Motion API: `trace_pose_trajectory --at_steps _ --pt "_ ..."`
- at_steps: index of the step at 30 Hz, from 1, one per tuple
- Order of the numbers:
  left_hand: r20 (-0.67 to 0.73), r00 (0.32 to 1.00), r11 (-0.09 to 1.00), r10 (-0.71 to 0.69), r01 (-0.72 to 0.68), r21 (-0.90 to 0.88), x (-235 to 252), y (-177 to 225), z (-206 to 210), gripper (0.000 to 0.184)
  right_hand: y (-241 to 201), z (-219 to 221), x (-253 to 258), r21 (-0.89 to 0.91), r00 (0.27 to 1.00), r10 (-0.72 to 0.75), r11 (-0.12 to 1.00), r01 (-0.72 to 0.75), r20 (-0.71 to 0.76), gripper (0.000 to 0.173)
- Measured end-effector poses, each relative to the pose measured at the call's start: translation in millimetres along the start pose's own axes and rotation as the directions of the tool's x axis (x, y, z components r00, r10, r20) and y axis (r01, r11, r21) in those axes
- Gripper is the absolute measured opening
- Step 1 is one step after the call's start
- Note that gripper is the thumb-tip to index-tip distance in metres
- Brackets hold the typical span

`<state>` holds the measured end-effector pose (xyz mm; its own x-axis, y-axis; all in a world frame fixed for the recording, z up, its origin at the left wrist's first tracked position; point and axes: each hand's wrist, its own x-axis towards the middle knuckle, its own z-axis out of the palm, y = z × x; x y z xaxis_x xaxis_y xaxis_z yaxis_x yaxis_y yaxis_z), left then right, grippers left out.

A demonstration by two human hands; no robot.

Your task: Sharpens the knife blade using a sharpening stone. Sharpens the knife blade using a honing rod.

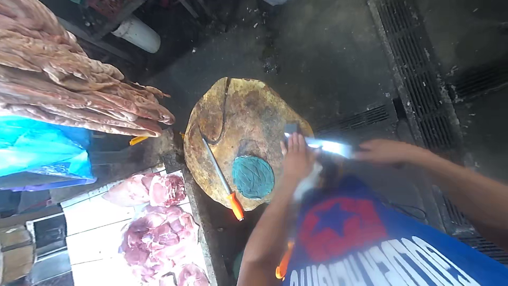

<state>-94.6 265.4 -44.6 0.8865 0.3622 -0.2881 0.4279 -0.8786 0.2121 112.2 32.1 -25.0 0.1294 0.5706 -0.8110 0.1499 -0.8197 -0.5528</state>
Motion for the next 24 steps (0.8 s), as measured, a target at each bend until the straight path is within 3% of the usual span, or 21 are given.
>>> trace_pose_trajectory --at_steps 3,6,8,11,13,16,18,21,24 --pt "-0.03 1.0 1.0 -0.002 0.002 -0.01 -2 1 -9 0.086 -6 -2 -1 -0.014 1.0 0.006 1.0 -0.006 0.003 0.051" --pt "0.122 0.992 0.999 -0.024 0.029 -0.043 -40 24 4 0.091 9 -24 -22 -0.112 0.989 0.043 0.993 -0.027 0.141 0.05" --pt "0.16 0.986 0.997 -0.041 0.05 -0.053 -33 24 -1 0.093 7 -25 -20 -0.119 0.991 0.049 0.992 -0.034 0.128 0.051" --pt "0.006 0.999 0.999 -0.032 0.033 -0.031 11 1 -10 0.088 -14 -15 -7 -0.014 0.999 0.022 1.0 -0.022 -0.024 0.051" --pt "-0.029 0.999 0.999 -0.031 0.03 -0.036 8 3 -10 0.087 -16 -15 -7 -0.023 0.999 0.029 0.999 -0.029 -0.02 0.051" --pt "0.103 0.993 0.997 -0.052 0.057 -0.049 -32 26 5 0.094 3 -30 -19 -0.105 0.989 0.068 0.993 -0.055 0.13 0.049" --pt "0.159 0.984 0.996 -0.074 0.082 -0.043 -28 29 1 0.098 2 -31 -19 -0.103 0.988 0.077 0.993 -0.064 0.133 0.05" --pt "-0.008 0.999 0.999 -0.037 0.037 -0.03 14 3 -6 0.093 -14 -17 -3 0.0 1.0 0.009 1.0 -0.009 -0.001 0.053" --pt "-0.024 0.999 0.999 -0.022 0.022 -0.025 0 7 -1 0.091 -8 -20 -5 -0.037 0.999 0.009 0.999 -0.007 0.041 0.051"
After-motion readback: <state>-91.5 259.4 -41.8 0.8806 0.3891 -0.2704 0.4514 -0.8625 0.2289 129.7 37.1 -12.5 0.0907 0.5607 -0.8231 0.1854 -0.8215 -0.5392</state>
